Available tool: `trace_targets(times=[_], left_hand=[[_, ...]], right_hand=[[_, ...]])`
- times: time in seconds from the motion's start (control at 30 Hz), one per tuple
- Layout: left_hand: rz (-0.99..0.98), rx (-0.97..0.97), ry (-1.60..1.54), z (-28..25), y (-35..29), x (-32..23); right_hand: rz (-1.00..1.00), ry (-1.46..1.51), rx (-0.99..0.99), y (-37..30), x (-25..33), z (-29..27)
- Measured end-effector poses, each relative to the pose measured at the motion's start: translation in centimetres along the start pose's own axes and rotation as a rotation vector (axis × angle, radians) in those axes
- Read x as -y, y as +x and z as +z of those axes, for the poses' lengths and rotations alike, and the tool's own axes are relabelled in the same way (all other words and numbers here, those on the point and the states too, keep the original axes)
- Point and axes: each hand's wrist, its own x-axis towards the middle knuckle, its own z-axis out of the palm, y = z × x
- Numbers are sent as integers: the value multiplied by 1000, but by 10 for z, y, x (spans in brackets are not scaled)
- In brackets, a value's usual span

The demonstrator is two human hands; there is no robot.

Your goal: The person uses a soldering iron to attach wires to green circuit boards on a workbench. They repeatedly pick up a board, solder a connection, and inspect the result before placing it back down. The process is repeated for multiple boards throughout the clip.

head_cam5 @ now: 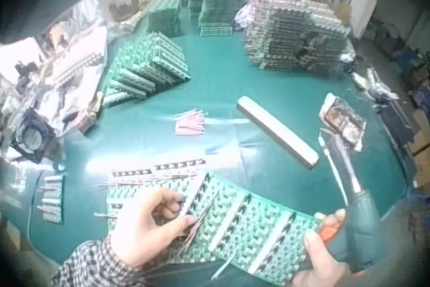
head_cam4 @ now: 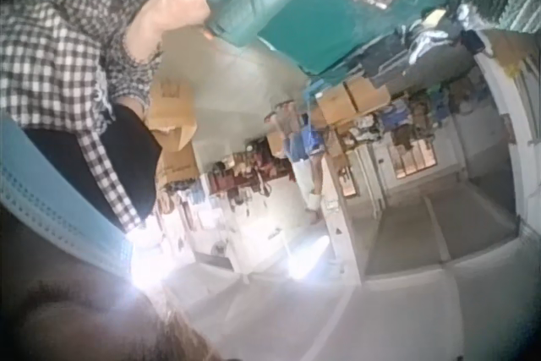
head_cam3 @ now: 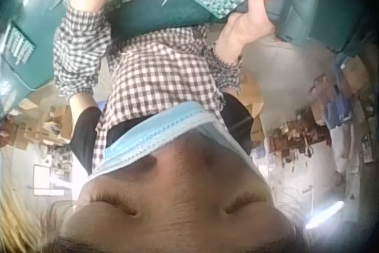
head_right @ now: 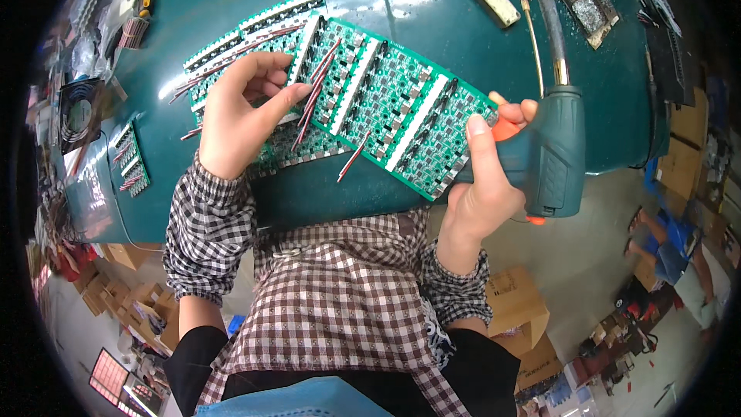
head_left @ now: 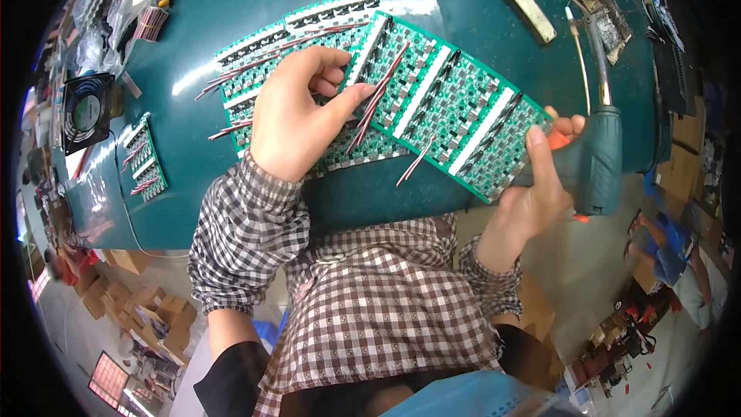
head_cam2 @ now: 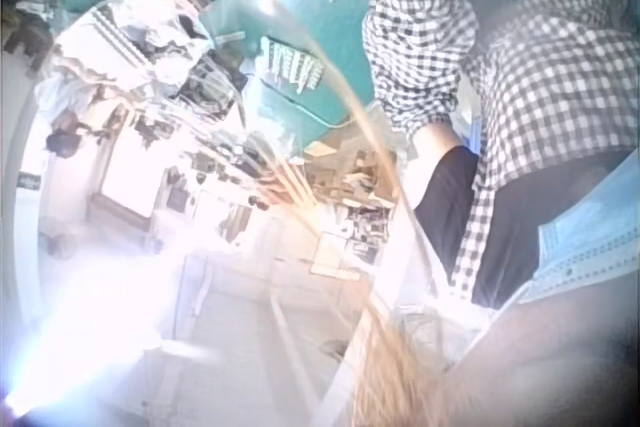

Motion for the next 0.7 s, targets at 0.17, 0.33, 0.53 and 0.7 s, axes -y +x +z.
trace_targets(times=[0.17,0.33,0.53,0.7], left_hand=[[126,-91,-81,-13,9,-15],[242,85,-131,-19,63,-43],[302,345,-248,14,143,-20],[361,389,-232,33,153,-12]], right_hand=[[-7,32,-34,-4,0,-1],[22,-71,91,-2,9,-22],[-47,33,108,-3,1,-29],[102,15,109,-12,-1,-37]])
